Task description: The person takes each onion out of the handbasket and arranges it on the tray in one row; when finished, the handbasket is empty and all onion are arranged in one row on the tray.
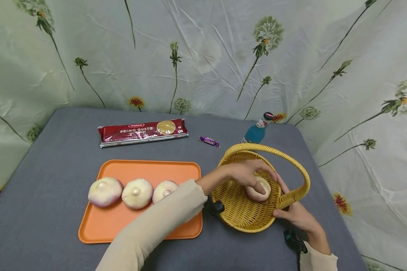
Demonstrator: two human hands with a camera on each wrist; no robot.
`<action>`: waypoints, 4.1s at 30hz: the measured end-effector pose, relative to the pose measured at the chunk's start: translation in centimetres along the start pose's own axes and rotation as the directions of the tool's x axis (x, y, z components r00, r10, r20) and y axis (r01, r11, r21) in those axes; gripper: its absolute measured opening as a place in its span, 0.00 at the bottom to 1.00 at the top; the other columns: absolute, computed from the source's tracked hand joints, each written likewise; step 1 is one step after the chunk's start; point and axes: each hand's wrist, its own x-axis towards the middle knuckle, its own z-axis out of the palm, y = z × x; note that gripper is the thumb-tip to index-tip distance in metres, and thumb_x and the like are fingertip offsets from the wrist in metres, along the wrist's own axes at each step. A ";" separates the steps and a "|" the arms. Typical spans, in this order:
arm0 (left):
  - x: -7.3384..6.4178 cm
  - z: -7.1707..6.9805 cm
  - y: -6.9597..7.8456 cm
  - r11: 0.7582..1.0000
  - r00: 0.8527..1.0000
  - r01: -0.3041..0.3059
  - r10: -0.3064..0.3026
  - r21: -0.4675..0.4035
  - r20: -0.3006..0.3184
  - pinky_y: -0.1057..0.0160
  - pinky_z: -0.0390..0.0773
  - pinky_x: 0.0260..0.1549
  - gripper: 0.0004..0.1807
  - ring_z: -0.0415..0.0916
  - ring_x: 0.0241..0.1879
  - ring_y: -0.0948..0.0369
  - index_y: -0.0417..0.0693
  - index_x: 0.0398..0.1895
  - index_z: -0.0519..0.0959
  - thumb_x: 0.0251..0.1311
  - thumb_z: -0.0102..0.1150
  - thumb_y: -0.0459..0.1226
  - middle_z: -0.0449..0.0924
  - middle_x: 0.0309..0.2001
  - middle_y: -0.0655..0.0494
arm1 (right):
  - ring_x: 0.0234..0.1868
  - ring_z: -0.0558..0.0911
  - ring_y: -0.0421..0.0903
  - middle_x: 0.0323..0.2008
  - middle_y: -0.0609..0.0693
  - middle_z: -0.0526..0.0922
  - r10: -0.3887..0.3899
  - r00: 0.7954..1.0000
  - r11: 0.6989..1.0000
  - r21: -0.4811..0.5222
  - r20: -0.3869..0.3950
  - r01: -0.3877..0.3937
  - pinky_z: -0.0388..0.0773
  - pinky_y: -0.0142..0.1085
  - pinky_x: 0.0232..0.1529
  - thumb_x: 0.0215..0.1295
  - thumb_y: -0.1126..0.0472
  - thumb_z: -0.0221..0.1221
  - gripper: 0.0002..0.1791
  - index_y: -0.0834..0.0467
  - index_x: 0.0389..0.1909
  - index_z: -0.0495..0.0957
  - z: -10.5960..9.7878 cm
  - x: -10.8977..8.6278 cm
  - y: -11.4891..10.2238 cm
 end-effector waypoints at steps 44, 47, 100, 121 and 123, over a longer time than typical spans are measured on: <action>1.6 1.9 -3.3 0.976 0.975 0.218 -0.219 -0.021 -0.041 0.64 0.67 0.61 0.29 0.58 0.70 0.59 0.60 0.62 0.79 0.57 0.71 0.34 0.59 0.73 0.58 | 0.75 0.53 0.26 0.76 0.72 0.26 0.005 1.000 1.000 0.001 -0.003 -0.005 0.68 0.23 0.61 0.65 0.70 0.63 0.59 0.52 0.80 0.28 0.1 0.1 0.1; 1.6 2.0 -3.3 0.976 0.975 0.216 -0.216 -0.025 -0.042 0.64 0.67 0.60 0.28 0.59 0.70 0.59 0.59 0.62 0.79 0.57 0.71 0.33 0.59 0.72 0.57 | 0.74 0.54 0.26 0.76 0.73 0.26 0.008 1.000 1.000 -0.001 -0.005 -0.009 0.69 0.23 0.60 0.65 0.70 0.63 0.59 0.53 0.80 0.28 0.1 0.1 0.0; -1.9 1.7 -0.8 0.988 0.988 0.135 -0.129 0.074 -0.081 0.70 0.67 0.44 0.24 0.63 0.48 0.66 0.60 0.60 0.80 0.59 0.70 0.38 0.71 0.54 0.57 | 0.73 0.56 0.25 0.75 0.74 0.26 0.017 1.000 1.000 0.006 -0.011 -0.017 0.70 0.24 0.60 0.64 0.71 0.64 0.60 0.54 0.80 0.27 0.2 0.1 0.3; -5.6 1.1 0.7 0.995 0.993 0.075 -0.068 0.070 -0.097 0.68 0.67 0.48 0.24 0.63 0.52 0.63 0.58 0.60 0.79 0.60 0.70 0.38 0.70 0.61 0.54 | 0.76 0.49 0.27 0.78 0.68 0.26 0.049 0.998 0.999 0.010 -0.029 -0.048 0.63 0.21 0.64 0.62 0.73 0.64 0.61 0.51 0.81 0.28 0.4 0.1 -0.2; -5.8 1.2 0.7 0.994 0.994 0.068 -0.061 0.082 -0.094 0.68 0.67 0.48 0.24 0.64 0.53 0.63 0.59 0.60 0.79 0.60 0.70 0.38 0.69 0.62 0.54 | 0.76 0.50 0.27 0.78 0.68 0.25 0.052 0.998 0.999 0.016 -0.028 -0.052 0.64 0.22 0.64 0.63 0.73 0.64 0.61 0.50 0.81 0.28 0.4 0.1 -0.2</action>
